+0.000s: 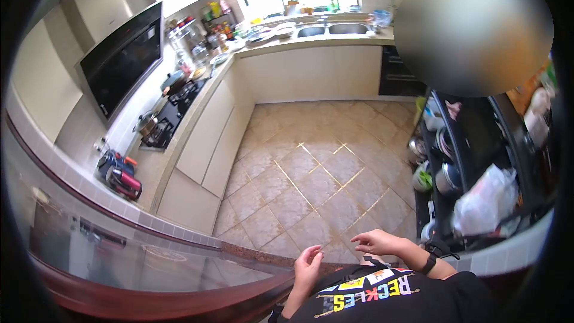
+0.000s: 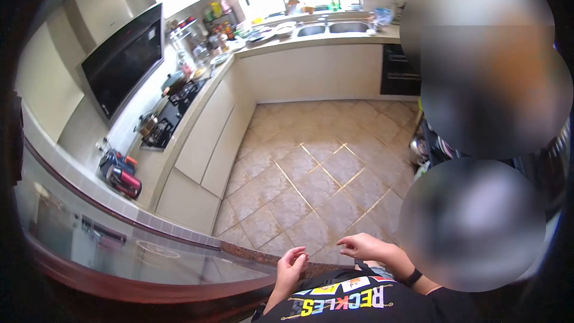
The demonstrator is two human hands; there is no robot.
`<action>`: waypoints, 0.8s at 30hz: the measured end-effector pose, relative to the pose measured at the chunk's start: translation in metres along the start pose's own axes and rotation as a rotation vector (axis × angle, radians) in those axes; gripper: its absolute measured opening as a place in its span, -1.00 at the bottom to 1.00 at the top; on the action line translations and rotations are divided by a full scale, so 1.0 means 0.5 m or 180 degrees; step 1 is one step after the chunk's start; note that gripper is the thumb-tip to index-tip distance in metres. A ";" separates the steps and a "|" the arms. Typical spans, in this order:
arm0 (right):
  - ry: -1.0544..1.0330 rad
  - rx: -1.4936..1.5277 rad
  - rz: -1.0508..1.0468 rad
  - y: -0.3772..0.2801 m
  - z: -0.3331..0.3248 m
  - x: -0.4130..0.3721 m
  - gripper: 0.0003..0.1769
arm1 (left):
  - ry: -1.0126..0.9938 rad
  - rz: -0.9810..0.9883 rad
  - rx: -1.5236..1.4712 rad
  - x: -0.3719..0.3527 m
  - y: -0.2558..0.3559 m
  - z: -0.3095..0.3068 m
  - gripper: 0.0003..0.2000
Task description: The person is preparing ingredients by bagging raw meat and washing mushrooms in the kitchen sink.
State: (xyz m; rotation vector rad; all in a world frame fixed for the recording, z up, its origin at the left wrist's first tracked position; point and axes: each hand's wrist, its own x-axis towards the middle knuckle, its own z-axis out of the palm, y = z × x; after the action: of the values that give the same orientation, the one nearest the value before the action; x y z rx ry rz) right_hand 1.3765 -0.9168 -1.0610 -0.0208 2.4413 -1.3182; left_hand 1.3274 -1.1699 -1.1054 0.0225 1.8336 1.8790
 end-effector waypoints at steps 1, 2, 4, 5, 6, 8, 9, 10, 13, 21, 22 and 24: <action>-0.0123 -0.0254 -0.0183 0.020 -0.033 0.049 -0.63 | 0.0242 0.0021 -0.0173 0.032 0.003 0.022 -0.78; -0.0247 -0.0486 -0.0369 0.035 -0.063 0.090 -0.62 | 0.0346 0.0028 -0.0209 0.062 0.003 0.040 -0.78; -0.0418 -0.0493 -0.0472 0.033 -0.148 0.172 -0.62 | 0.0584 0.0244 0.0215 0.140 -0.012 0.073 -0.78; -0.0366 -0.0500 -0.0726 0.041 -0.198 0.217 -0.63 | 0.0828 0.0408 0.0438 0.203 -0.024 0.089 -0.80; -0.0316 -0.0510 -0.0981 0.057 -0.259 0.259 -0.63 | 0.0875 0.0542 0.0576 0.276 0.024 0.126 -0.80; -0.0452 -0.0604 -0.1102 0.101 -0.391 0.321 -0.62 | 0.1106 0.0574 0.0786 0.394 0.066 0.213 -0.79; -0.0522 -0.0687 -0.1134 0.125 -0.449 0.344 -0.62 | 0.1191 0.0573 0.0757 0.453 0.096 0.260 -0.79; -0.0552 -0.0742 -0.1143 0.141 -0.495 0.362 -0.61 | 0.1074 0.0676 0.0764 0.510 0.132 0.296 -0.79; -0.0711 -0.0529 -0.0830 0.190 -0.612 0.414 -0.61 | 0.0860 0.0801 0.0782 0.632 0.205 0.362 -0.79; -0.0981 -0.0039 -0.0661 0.262 -0.823 0.717 -0.65 | 0.0991 0.0691 0.1230 0.994 0.316 0.371 -0.80; -0.1034 -0.0028 -0.0627 0.260 -0.845 0.768 -0.65 | 0.0985 0.0644 0.1202 1.046 0.325 0.353 -0.80; -0.1037 -0.0197 -0.0735 0.284 -0.872 0.887 -0.65 | 0.1009 0.0661 0.1276 1.160 0.342 0.309 -0.80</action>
State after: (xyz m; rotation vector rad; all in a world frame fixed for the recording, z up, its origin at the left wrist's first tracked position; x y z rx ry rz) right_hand 0.8443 -0.5670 -1.0966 -0.5067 2.2466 -1.2181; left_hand 0.8196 -0.8074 -1.1245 0.0585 2.4886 1.6867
